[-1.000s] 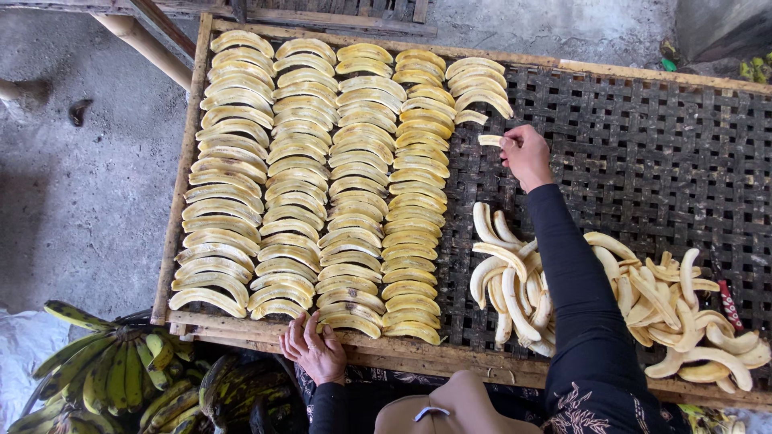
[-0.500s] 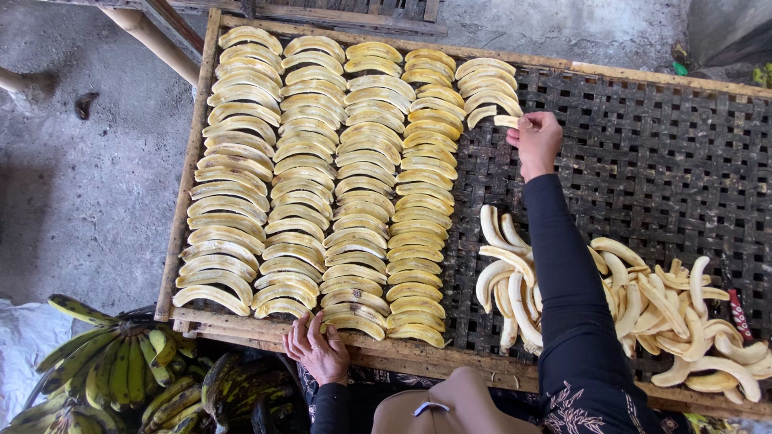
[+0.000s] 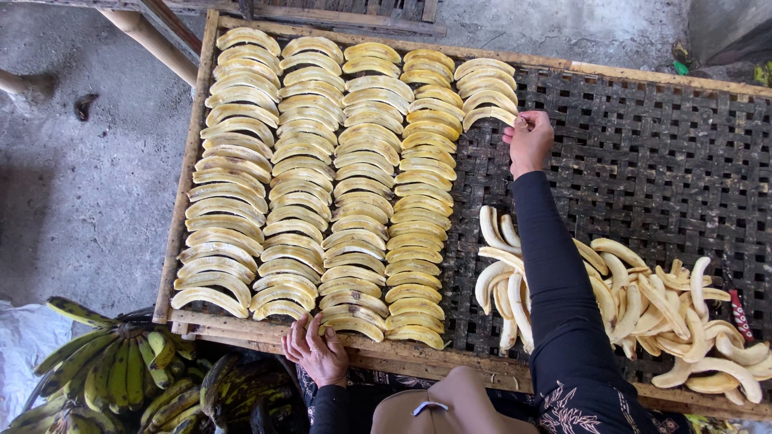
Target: The person organizes peeled banana halves by hand, picking them from a pile and laying them in neat, parallel rows on a large wooden tray.
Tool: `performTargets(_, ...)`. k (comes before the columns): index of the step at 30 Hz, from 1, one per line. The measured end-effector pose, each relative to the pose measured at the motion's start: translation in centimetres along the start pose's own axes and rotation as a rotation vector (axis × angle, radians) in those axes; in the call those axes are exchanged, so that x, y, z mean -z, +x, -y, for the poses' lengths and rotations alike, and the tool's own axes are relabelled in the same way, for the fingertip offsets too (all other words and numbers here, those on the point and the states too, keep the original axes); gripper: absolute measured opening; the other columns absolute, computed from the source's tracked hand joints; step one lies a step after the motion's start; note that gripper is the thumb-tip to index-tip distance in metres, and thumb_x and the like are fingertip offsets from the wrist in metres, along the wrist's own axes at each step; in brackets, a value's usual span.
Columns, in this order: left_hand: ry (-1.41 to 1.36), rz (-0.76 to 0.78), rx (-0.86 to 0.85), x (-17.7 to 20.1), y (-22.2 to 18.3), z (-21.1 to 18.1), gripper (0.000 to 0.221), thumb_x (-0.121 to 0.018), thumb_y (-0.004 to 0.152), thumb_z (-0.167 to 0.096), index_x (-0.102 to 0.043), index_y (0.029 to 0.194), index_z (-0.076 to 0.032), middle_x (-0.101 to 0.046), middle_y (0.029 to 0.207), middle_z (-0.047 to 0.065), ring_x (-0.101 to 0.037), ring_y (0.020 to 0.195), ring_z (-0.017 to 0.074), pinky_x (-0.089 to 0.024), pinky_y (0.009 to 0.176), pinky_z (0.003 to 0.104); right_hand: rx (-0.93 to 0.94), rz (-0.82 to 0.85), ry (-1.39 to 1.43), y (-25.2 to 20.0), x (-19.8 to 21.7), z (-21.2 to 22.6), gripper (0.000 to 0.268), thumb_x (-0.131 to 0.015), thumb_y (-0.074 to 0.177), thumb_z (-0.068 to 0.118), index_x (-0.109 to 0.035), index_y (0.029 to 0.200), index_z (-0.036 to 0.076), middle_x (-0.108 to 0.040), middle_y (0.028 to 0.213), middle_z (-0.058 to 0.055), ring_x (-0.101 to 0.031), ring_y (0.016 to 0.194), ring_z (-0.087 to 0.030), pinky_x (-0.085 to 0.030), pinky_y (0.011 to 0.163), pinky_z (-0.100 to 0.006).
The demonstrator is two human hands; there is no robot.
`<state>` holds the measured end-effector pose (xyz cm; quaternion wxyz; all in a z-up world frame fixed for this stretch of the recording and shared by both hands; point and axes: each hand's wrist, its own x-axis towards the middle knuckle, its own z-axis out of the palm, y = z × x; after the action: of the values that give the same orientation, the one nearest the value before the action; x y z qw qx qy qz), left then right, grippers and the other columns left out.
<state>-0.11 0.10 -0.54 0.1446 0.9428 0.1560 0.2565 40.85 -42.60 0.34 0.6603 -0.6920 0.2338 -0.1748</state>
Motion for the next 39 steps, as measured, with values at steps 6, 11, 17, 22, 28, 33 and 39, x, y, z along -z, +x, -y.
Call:
performTargets(6,-0.011,-0.002,-0.002,0.0,-0.1,0.0,0.031,-0.055,0.103,-0.034,-0.059,0.131,-0.020,-0.050,0.142,0.007,-0.037,0.142,0.0318,-0.020,0.126,0.057,0.335,-0.062,-0.437,0.0,0.5,-0.7,0.010,-0.072,0.097,0.000,-0.063,0.100,0.003,-0.058,0.100,-0.007,-0.067,0.070,-0.012,-0.056,0.058,-0.030)
performTargets(11,-0.030,-0.013,-0.006,0.0,0.3,-0.3,0.031,-0.053,0.104,-0.034,-0.058,0.131,-0.019,-0.049,0.142,0.007,-0.036,0.141,0.0327,-0.021,0.126,0.057,0.555,-0.058,-0.689,-1.4,-0.9,1.3,0.011,-0.070,0.094,-0.001,-0.064,0.101,0.005,-0.053,0.108,-0.010,-0.061,0.093,-0.022,-0.058,0.077,-0.036)
performTargets(17,-0.012,-0.006,-0.018,0.3,0.3,-0.3,0.032,-0.052,0.105,-0.036,-0.058,0.131,-0.019,-0.048,0.142,0.008,-0.036,0.141,0.0327,-0.020,0.126,0.058,0.810,0.065,-0.890,-3.7,-1.6,2.4,0.008,-0.070,0.095,-0.002,-0.069,0.101,0.004,-0.055,0.104,-0.011,-0.059,0.101,-0.028,-0.053,0.089,-0.040)
performTargets(22,-0.003,-0.009,-0.022,0.4,0.3,-0.3,0.032,-0.051,0.105,-0.035,-0.058,0.132,-0.018,-0.049,0.142,0.008,-0.037,0.141,0.0327,-0.021,0.126,0.058,0.866,0.148,-0.794,-4.1,-1.1,3.8,0.010,-0.071,0.094,-0.001,-0.071,0.101,0.006,-0.058,0.100,-0.008,-0.061,0.093,-0.024,-0.055,0.084,-0.038)
performTargets(28,-0.024,-0.017,-0.033,0.8,0.5,-0.8,0.032,-0.052,0.105,-0.033,-0.059,0.132,-0.017,-0.050,0.143,0.009,-0.038,0.141,0.0326,-0.021,0.125,0.058,0.245,0.627,-0.549,-9.3,5.4,9.7,0.015,-0.067,0.101,0.013,-0.068,0.115,0.007,-0.069,0.101,-0.007,-0.065,0.088,-0.015,-0.055,0.078,-0.033)
performTargets(33,-0.029,-0.020,-0.042,1.0,0.6,-1.0,0.033,-0.054,0.104,-0.031,-0.061,0.132,-0.016,-0.051,0.143,0.010,-0.039,0.141,0.0333,-0.023,0.124,0.058,0.231,0.813,-0.728,-18.0,13.1,12.1,0.021,-0.067,0.097,0.016,-0.067,0.116,0.006,-0.068,0.111,-0.011,-0.068,0.098,-0.018,-0.056,0.086,-0.031)
performTargets(39,-0.029,-0.045,-0.061,1.5,0.7,-1.4,0.033,-0.057,0.103,-0.028,-0.062,0.132,-0.014,-0.052,0.144,0.011,-0.040,0.141,0.0341,-0.024,0.124,0.056,0.401,0.407,-0.541,-27.3,24.2,10.4,0.016,-0.066,0.100,0.009,-0.067,0.113,0.001,-0.072,0.109,-0.007,-0.068,0.094,-0.014,-0.055,0.082,-0.029)
